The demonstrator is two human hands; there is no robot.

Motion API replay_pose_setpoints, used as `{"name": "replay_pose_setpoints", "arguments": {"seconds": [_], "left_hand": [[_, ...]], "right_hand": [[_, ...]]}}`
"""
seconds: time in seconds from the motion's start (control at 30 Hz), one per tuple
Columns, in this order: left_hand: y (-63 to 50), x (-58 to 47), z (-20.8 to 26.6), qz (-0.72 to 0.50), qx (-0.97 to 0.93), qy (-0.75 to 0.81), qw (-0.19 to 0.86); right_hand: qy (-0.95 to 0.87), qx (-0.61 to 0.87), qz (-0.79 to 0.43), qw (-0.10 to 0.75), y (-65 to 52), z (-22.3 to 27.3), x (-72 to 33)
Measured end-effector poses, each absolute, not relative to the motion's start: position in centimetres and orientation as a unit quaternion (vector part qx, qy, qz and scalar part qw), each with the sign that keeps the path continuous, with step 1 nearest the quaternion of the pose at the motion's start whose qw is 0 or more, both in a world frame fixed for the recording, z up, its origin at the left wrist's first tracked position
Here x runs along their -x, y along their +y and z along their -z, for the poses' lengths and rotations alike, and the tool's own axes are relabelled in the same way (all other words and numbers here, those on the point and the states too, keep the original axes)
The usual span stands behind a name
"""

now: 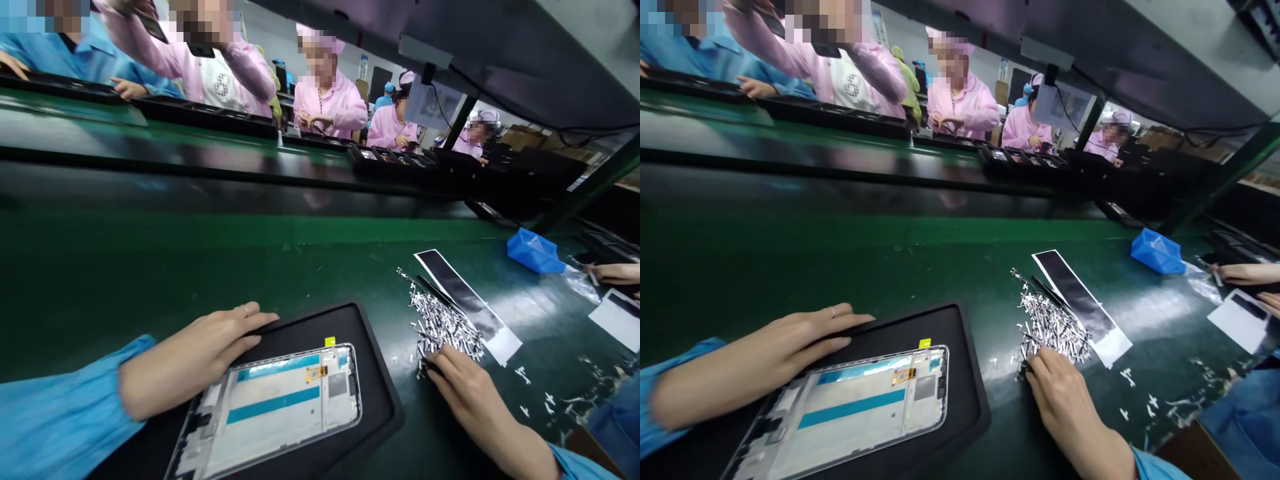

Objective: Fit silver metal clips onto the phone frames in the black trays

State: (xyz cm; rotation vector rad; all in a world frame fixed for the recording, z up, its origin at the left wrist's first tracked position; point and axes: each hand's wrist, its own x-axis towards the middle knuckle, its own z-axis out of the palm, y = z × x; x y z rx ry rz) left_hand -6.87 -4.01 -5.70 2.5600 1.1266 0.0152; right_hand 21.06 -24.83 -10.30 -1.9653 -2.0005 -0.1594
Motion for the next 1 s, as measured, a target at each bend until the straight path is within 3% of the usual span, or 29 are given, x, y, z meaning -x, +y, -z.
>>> {"name": "replay_pose_setpoints", "arguments": {"seconds": [0.1,0.3,0.43,0.53,0.73,0.9,1.0], "left_hand": [[-4.9,5.4,5.5,0.091,-0.911,0.386,0.115],[-7.0,3.3,5.1,0.087,-0.930,0.358,-0.009],[-8.5,0.4,2.9,0.058,-0.949,0.309,-0.017],[-10.0,-2.7,2.1,0.005,-0.958,0.270,0.097],[-11.8,-7.4,4.6,-0.065,-0.810,0.261,0.521],[-12.1,-8.6,5.7,-0.023,-0.618,0.268,0.738],[-12.0,-8.8,5.7,-0.060,-0.498,0.290,0.815]], "right_hand": [[-0.700,0.681,0.070,0.202,-23.6,11.0,-21.1],[-0.650,0.686,0.038,0.324,-22.4,9.6,-20.9],[-0.574,0.695,-0.039,0.432,-21.9,7.4,-20.7],[-0.515,0.687,-0.115,0.500,-21.2,6.7,-20.7],[-0.466,0.661,-0.169,0.564,-20.6,7.0,-20.4],[-0.476,0.677,0.004,0.562,-21.8,8.2,-19.6],[-0.675,0.583,0.165,0.422,-22.5,8.3,-19.2]]}}
